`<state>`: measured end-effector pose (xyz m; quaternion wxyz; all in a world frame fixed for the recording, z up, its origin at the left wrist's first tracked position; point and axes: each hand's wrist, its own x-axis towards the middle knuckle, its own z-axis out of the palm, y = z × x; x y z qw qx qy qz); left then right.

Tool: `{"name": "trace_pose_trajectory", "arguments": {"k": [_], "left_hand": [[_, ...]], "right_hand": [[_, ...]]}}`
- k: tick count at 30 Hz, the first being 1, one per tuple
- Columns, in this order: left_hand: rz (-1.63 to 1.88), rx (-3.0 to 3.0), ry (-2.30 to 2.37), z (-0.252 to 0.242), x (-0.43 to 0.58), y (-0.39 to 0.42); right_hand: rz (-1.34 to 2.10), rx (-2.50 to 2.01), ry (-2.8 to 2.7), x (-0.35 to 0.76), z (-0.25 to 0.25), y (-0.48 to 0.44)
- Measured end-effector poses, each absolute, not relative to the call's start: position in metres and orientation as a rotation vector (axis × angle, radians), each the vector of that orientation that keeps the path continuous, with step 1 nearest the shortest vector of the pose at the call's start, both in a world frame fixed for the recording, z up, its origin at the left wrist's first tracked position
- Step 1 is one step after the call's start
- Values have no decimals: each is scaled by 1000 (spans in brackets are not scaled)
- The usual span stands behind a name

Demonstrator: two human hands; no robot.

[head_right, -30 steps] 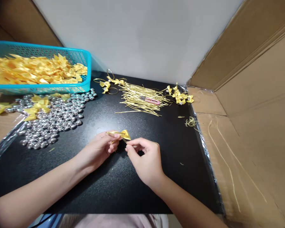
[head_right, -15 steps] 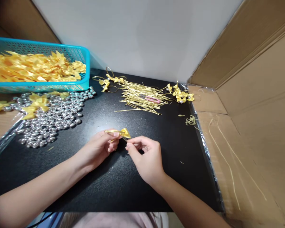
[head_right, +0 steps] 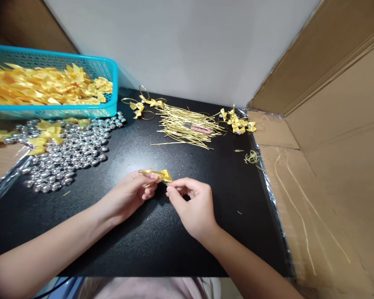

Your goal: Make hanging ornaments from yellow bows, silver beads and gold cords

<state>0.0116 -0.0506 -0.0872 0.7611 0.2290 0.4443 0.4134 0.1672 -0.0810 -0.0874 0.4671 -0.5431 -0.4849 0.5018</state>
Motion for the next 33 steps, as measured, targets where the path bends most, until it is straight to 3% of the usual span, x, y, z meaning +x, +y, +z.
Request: {"name": "trace_pose_trajectory", "arguments": {"k": [33], "left_hand": [[891,549,960,-88,11,-54]], "right_hand": [[1309,-1228,-1197,167,-91,-80]]}}
